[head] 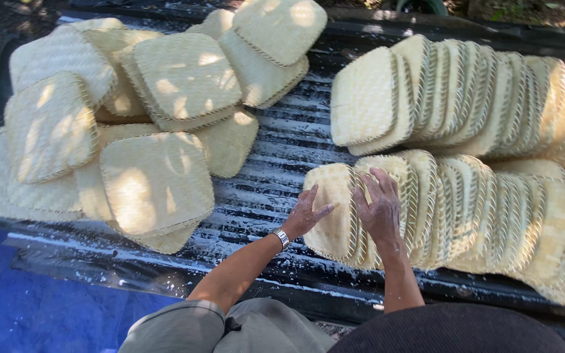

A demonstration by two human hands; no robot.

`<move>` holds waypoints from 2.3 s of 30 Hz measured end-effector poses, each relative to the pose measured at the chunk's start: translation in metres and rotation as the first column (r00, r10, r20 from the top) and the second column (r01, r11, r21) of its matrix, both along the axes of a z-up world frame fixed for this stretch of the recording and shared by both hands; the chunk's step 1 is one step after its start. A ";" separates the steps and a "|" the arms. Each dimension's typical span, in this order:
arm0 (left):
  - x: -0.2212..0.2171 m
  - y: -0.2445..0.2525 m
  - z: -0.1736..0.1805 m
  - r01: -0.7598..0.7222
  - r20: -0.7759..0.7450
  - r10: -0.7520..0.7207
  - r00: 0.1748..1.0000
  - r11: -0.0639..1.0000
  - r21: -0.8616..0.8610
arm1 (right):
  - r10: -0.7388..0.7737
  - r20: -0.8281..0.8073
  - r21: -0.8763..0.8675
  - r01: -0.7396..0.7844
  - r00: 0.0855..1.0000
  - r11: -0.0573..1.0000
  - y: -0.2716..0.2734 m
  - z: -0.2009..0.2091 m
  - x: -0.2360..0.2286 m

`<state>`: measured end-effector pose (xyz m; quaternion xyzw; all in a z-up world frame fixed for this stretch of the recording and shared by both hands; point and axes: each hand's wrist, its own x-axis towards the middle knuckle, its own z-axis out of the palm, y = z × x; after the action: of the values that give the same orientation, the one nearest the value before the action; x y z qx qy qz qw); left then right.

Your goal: The person sorts and stacks woven baskets by hand on a dark metal surface, moving them into organized piles.

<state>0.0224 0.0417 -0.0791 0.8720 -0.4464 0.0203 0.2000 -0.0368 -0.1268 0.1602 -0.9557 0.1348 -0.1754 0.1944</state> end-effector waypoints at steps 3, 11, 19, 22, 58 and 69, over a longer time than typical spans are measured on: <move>0.020 0.020 -0.006 -0.160 -0.493 0.076 0.867 0.979 -0.130 | 0.007 0.065 0.139 -0.016 0.998 0.990 0.025 -0.016 0.028; 0.124 0.148 0.034 -0.546 -0.589 0.352 0.728 0.817 -0.187 | -0.043 0.042 0.983 -0.034 0.998 0.182 0.034 -0.200 0.195; 0.193 0.221 0.084 -0.720 -0.665 0.403 0.629 0.624 -0.303 | -0.319 -0.091 0.992 0.115 0.943 0.057 -0.030 -0.284 0.382; 0.213 0.235 0.105 -0.676 -0.596 0.385 0.705 0.619 -0.400 | -0.409 -0.068 0.993 0.102 0.910 0.060 -0.049 -0.284 0.428; 0.401 0.234 0.097 -0.849 -0.596 0.767 0.238 0.463 0.256 | -0.412 -0.190 0.919 0.015 0.891 -0.393 0.027 -0.315 0.443; 0.405 0.241 0.095 -0.851 -0.622 0.637 0.455 0.518 -0.091 | -0.491 0.270 0.963 -0.226 0.828 0.148 -0.005 -0.209 0.452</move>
<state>0.4275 0.2824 0.0163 0.8888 0.0786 -0.0372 0.4500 0.4156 -0.1322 -0.0488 -0.4870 0.2439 -0.3202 0.7751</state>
